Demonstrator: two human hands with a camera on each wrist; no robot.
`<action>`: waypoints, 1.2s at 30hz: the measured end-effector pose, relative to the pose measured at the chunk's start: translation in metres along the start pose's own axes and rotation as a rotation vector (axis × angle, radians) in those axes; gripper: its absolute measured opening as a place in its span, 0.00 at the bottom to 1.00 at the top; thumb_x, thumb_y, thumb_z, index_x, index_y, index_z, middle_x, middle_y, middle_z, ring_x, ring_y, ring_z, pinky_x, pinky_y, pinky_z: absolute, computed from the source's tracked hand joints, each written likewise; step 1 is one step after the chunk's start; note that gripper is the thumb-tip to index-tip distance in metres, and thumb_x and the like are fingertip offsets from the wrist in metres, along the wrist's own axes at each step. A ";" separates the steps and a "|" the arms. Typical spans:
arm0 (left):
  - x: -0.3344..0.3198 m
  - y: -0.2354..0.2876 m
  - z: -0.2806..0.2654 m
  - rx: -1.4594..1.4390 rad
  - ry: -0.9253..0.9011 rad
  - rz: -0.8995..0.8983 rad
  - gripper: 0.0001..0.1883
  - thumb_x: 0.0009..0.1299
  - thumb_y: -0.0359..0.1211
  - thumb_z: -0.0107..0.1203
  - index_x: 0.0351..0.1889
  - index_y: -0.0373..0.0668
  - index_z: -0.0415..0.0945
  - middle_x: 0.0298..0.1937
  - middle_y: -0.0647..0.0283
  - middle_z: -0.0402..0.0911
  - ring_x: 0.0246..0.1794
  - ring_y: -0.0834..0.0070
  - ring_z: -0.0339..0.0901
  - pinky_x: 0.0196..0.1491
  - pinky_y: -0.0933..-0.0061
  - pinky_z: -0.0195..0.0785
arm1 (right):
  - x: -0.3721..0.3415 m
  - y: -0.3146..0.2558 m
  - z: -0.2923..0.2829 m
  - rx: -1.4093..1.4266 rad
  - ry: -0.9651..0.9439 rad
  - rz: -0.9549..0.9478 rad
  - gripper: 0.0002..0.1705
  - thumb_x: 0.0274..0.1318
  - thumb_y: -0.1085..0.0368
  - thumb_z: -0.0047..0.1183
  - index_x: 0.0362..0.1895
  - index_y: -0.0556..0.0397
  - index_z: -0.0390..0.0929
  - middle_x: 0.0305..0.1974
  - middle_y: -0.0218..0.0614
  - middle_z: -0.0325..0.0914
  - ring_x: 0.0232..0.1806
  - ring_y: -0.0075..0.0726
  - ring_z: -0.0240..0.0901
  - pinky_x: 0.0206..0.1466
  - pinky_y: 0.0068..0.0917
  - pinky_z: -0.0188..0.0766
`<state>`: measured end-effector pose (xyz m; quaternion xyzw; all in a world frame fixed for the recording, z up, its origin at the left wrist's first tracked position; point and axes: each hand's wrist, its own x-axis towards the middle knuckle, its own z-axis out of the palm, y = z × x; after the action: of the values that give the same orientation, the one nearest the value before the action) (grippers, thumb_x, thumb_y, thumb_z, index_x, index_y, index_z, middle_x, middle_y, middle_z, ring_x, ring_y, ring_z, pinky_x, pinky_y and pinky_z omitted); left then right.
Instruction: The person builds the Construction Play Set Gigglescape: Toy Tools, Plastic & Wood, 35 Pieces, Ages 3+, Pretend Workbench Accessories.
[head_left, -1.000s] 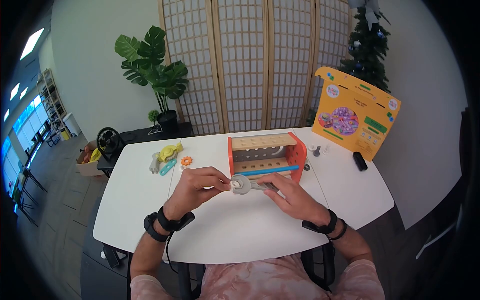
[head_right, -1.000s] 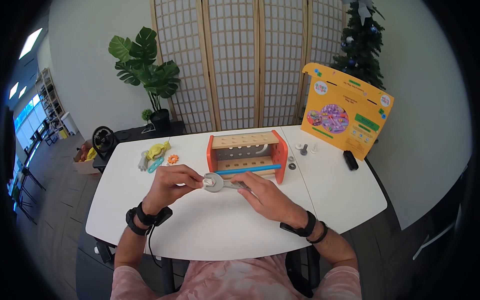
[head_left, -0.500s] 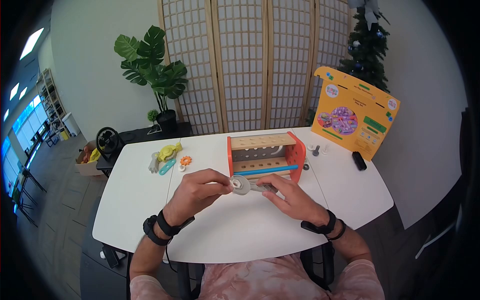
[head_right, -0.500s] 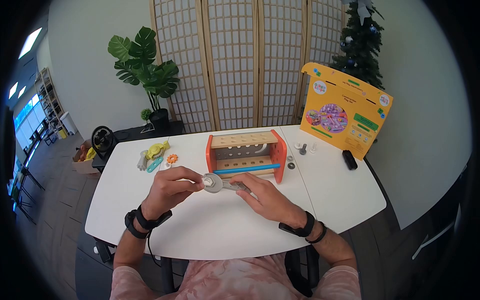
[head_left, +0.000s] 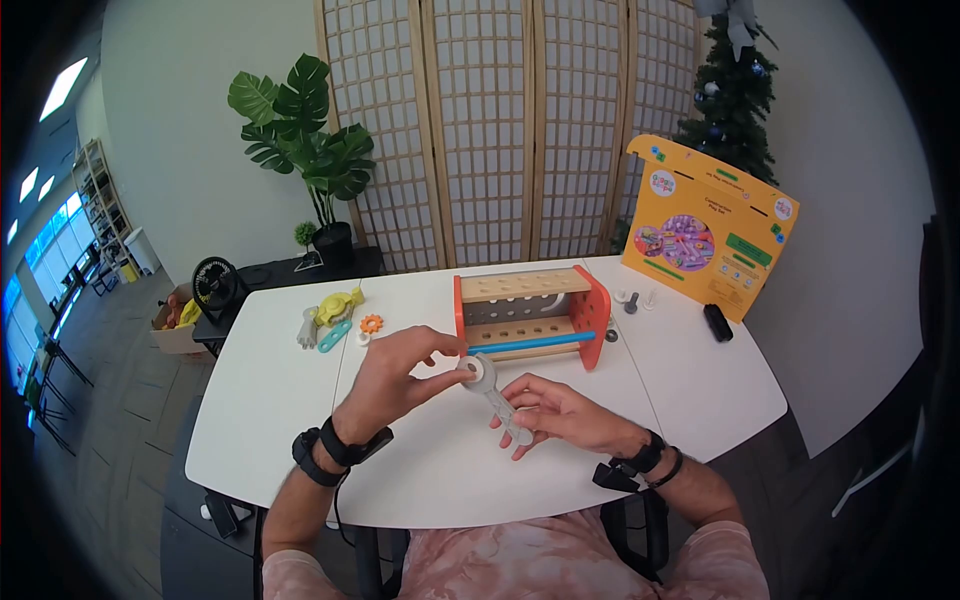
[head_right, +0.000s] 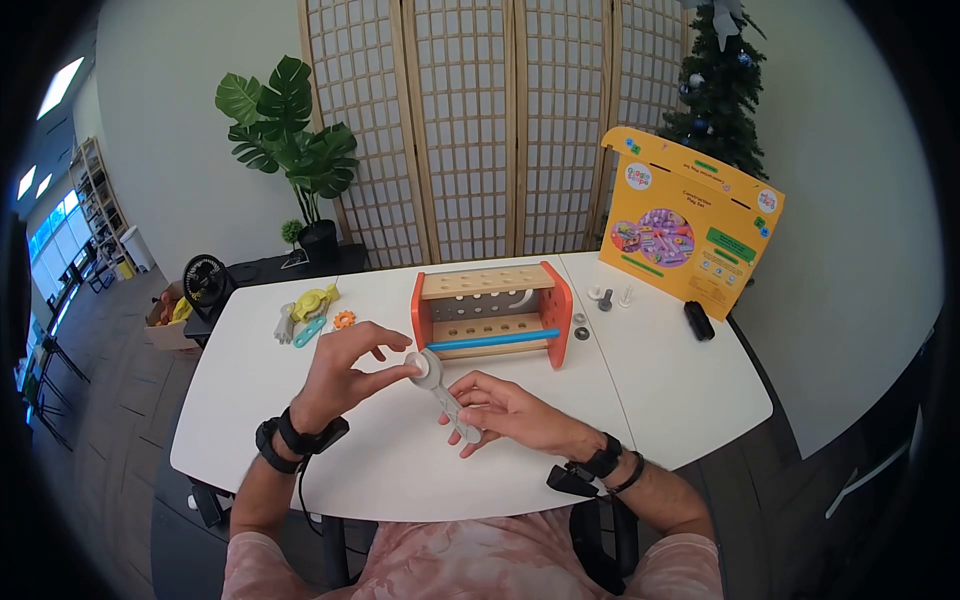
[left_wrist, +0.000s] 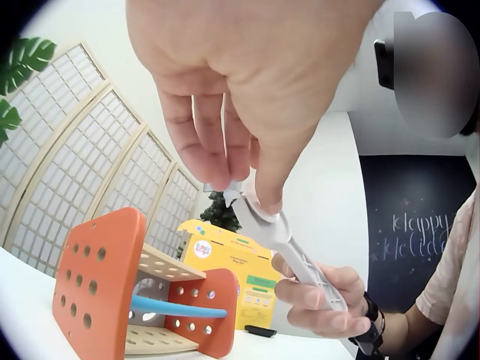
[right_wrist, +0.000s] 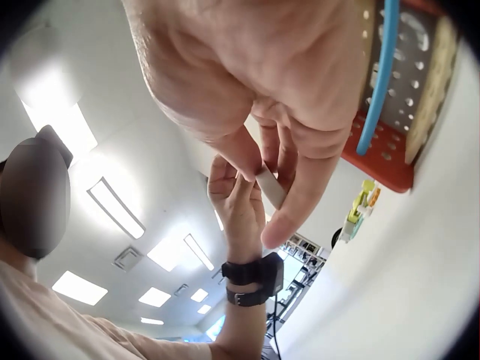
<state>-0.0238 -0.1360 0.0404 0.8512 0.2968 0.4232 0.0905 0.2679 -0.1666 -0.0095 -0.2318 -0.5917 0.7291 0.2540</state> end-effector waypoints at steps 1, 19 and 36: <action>0.001 0.000 0.000 0.000 0.000 0.000 0.17 0.65 0.37 0.79 0.48 0.43 0.88 0.42 0.64 0.91 0.41 0.71 0.88 0.40 0.71 0.81 | 0.000 0.000 0.001 0.000 0.000 0.000 0.20 0.84 0.64 0.47 0.72 0.52 0.64 0.64 0.43 0.78 0.60 0.37 0.83 0.60 0.38 0.87; -0.070 -0.210 -0.039 0.346 0.018 -0.618 0.24 0.62 0.31 0.77 0.54 0.39 0.80 0.49 0.61 0.83 0.41 0.70 0.85 0.45 0.68 0.82 | -0.010 0.035 -0.010 0.140 0.134 0.181 0.19 0.85 0.60 0.48 0.70 0.52 0.66 0.63 0.44 0.80 0.59 0.40 0.84 0.64 0.44 0.86; -0.065 -0.207 -0.019 0.110 -0.006 -0.697 0.12 0.64 0.32 0.78 0.36 0.37 0.86 0.36 0.63 0.88 0.38 0.75 0.87 0.42 0.72 0.80 | 0.008 0.064 -0.034 0.167 0.227 0.157 0.18 0.83 0.60 0.51 0.67 0.52 0.65 0.63 0.46 0.80 0.59 0.43 0.85 0.65 0.44 0.86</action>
<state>-0.1571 -0.0090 -0.0752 0.7038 0.5914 0.3478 0.1844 0.2778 -0.1468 -0.0792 -0.3361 -0.4765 0.7626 0.2800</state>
